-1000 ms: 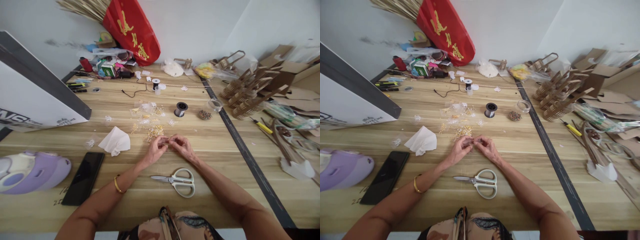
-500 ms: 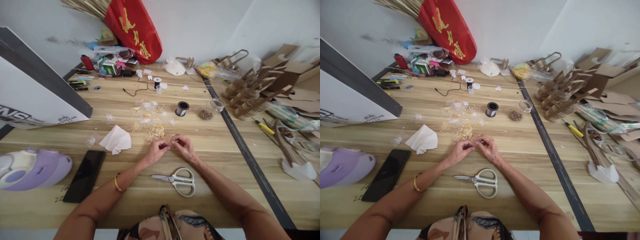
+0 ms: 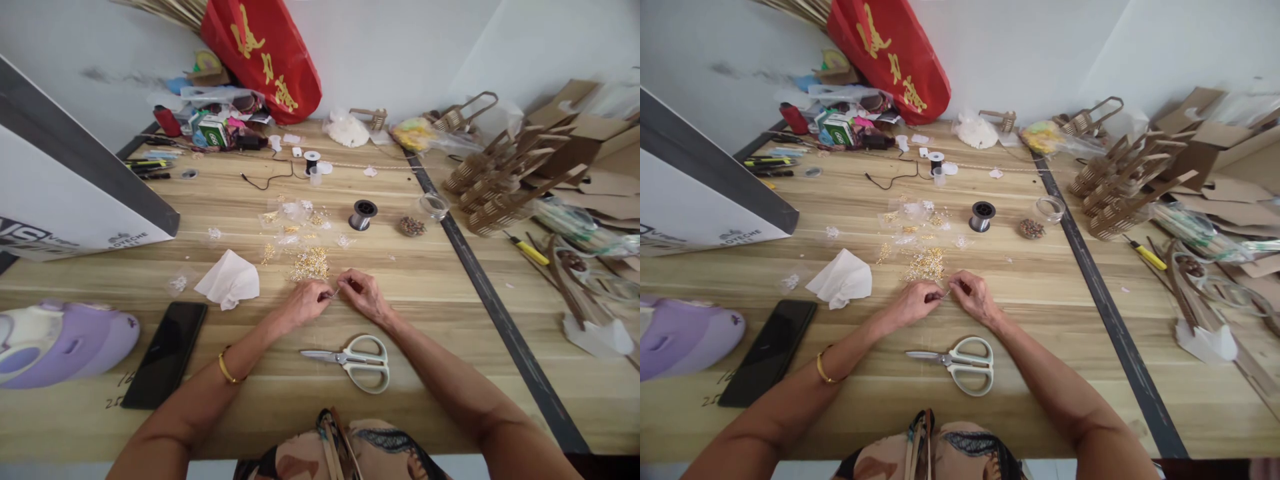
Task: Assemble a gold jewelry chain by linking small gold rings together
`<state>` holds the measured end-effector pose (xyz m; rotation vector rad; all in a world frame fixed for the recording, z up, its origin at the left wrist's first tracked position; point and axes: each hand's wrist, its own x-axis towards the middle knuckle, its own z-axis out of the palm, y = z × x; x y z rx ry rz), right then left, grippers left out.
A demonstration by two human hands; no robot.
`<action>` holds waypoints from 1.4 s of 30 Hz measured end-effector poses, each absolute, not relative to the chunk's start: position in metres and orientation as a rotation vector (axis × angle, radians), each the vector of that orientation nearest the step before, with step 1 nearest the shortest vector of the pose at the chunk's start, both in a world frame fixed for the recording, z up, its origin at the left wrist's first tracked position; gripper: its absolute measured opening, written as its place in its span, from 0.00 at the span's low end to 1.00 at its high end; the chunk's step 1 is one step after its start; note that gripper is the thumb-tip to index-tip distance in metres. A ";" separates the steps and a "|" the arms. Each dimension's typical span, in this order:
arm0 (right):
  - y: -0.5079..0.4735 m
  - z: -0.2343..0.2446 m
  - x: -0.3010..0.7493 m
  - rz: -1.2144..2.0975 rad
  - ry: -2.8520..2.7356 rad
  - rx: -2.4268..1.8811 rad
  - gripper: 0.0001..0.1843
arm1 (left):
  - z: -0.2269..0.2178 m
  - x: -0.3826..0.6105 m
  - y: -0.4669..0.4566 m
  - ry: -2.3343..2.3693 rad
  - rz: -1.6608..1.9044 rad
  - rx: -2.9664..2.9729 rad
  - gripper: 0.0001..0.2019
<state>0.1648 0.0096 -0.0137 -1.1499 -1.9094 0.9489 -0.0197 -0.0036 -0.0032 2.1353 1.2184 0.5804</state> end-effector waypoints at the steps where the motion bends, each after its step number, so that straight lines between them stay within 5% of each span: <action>1: 0.010 -0.013 0.165 0.951 -1.920 -1.149 0.09 | -0.002 -0.021 -0.003 1.217 0.545 2.136 0.08; 42: 0.016 -0.021 0.171 1.110 -1.826 -1.163 0.12 | 0.006 -0.029 0.000 1.223 0.421 2.130 0.08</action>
